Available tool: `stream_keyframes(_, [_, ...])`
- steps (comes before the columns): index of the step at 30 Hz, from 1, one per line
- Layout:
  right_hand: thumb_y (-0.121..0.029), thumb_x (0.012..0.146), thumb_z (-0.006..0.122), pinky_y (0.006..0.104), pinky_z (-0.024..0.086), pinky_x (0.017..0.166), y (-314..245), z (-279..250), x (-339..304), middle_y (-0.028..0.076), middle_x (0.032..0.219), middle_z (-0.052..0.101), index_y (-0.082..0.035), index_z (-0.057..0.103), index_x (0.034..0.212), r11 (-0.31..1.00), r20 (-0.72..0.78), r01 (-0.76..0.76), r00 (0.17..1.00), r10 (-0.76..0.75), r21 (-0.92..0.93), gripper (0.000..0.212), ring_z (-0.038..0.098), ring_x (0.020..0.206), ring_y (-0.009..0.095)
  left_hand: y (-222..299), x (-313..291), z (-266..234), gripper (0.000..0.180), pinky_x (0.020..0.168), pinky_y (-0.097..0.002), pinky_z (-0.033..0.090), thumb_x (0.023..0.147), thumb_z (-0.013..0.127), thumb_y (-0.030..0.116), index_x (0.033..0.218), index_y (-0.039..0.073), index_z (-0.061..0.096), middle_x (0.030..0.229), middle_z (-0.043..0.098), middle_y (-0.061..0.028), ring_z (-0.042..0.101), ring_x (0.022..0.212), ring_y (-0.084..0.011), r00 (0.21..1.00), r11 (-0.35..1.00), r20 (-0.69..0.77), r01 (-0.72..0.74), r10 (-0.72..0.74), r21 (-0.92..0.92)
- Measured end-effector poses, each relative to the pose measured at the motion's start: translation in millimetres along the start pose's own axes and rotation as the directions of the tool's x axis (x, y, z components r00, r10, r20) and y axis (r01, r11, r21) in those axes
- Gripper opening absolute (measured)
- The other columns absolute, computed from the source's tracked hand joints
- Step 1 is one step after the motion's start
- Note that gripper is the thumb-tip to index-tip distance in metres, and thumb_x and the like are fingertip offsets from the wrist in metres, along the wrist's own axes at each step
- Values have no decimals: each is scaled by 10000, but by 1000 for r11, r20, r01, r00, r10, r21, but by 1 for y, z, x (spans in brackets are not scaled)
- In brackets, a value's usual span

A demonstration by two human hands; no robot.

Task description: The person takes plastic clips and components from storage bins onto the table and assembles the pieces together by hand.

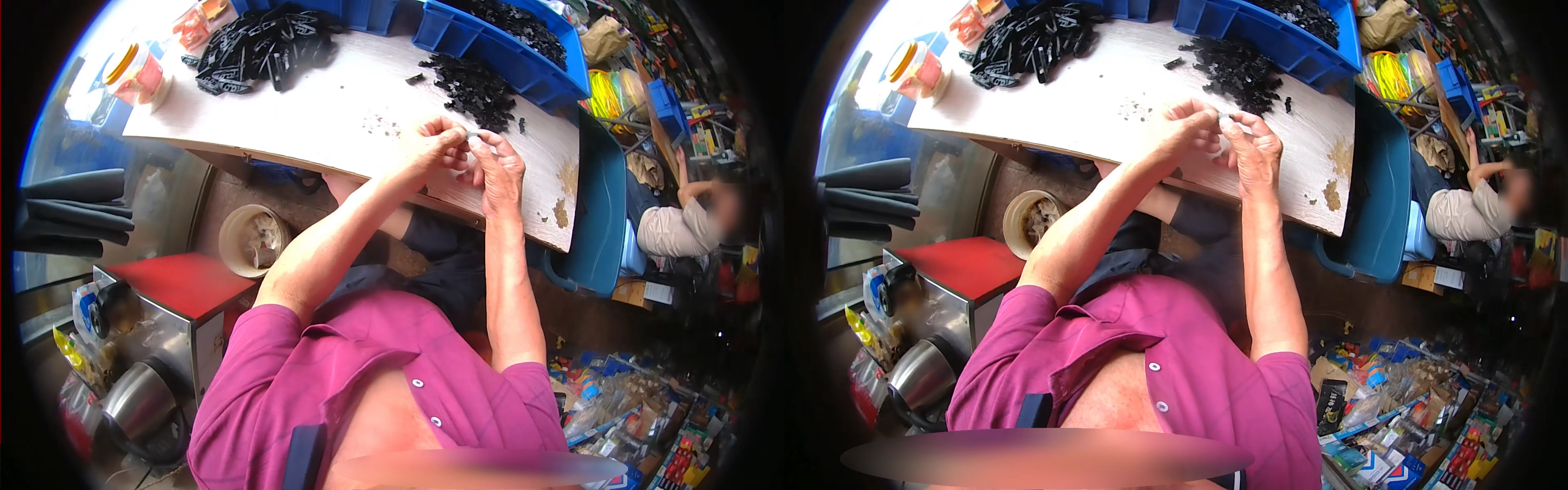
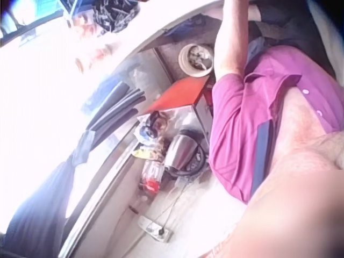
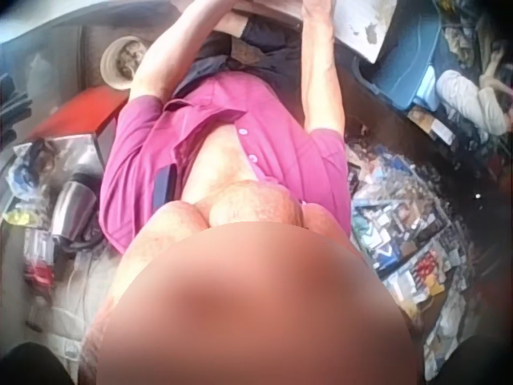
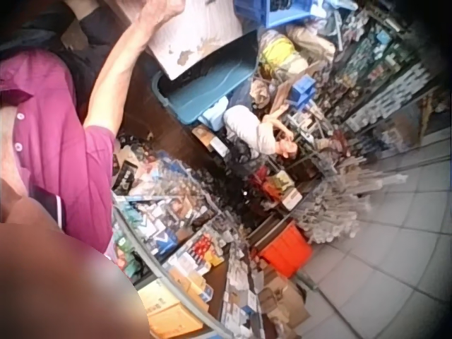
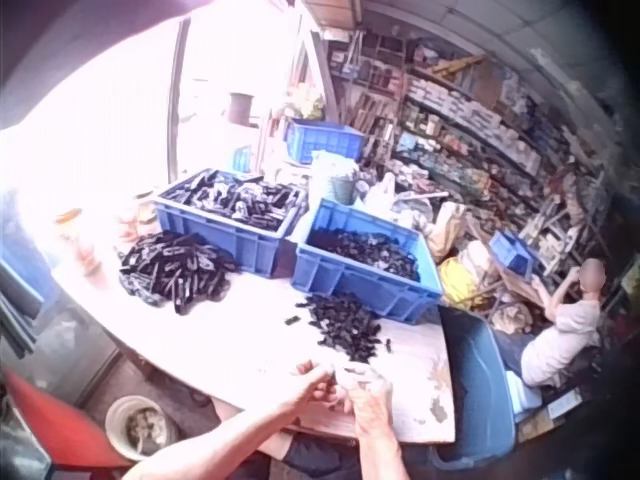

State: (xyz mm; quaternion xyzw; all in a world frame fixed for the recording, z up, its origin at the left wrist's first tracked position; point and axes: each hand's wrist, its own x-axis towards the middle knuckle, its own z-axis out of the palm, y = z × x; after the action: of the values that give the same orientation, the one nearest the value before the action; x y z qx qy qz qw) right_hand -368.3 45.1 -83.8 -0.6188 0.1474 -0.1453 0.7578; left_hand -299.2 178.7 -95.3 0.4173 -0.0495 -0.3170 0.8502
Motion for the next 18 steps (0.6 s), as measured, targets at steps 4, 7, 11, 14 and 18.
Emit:
stream_keyframes(4, [-120, 834, 740, 274, 507, 456, 2, -4, -2, 0, 547, 538, -12, 648, 996, 1000, 6, 14, 1000, -14, -6, 215, 462, 419, 75, 1, 2, -10, 147, 630, -271, 555, 910, 636, 156, 929, 10, 634, 814, 658, -73, 616, 657, -122, 996, 976, 39, -89, 83, 200])
stream_keyframes(7, [-114, 858, 701, 330, 543, 491, 8, -13, 0, 3, 488, 468, -22, 626, 982, 997, -16, 46, 999, -45, 67, 172, 505, 419, 123, 28, 1, -16, 192, 614, -308, 517, 857, 684, 182, 1007, 64, 666, 795, 666, -80, 622, 671, -172, 817, 376, 90, -357, 570, 855])
stream_keyframes(11, [-157, 888, 673, 331, 538, 493, 4, -9, -2, 3, 494, 472, -44, 628, 927, 996, 8, 59, 998, -59, 60, 127, 523, 437, 139, 91, 38, -77, 351, 885, -447, 454, 805, 701, 263, 1101, 85, 637, 1111, 624, -117, 542, 1068, -318, 569, -335, 175, 190, 803, 923])
stream_keyframes(14, [-120, 864, 684, 327, 542, 488, 7, -9, 0, 3, 496, 479, -27, 620, 959, 995, 7, 74, 997, -75, 72, 148, 529, 434, 135, 112, 52, -119, 358, 873, -455, 447, 740, 690, 186, 1082, 91, 639, 1109, 634, -72, 553, 1061, -303, 660, -503, 175, 346, 730, 792])
stream_keyframes(18, [-118, 864, 679, 322, 537, 485, 5, -10, -1, 2, 499, 476, -26, 617, 953, 996, -11, 69, 998, -68, 59, 142, 539, 444, 135, 111, 62, -134, 393, 862, -452, 448, 712, 682, 154, 1099, 100, 638, 1103, 638, -61, 557, 1069, -295, 672, -502, 235, 233, 702, 833])
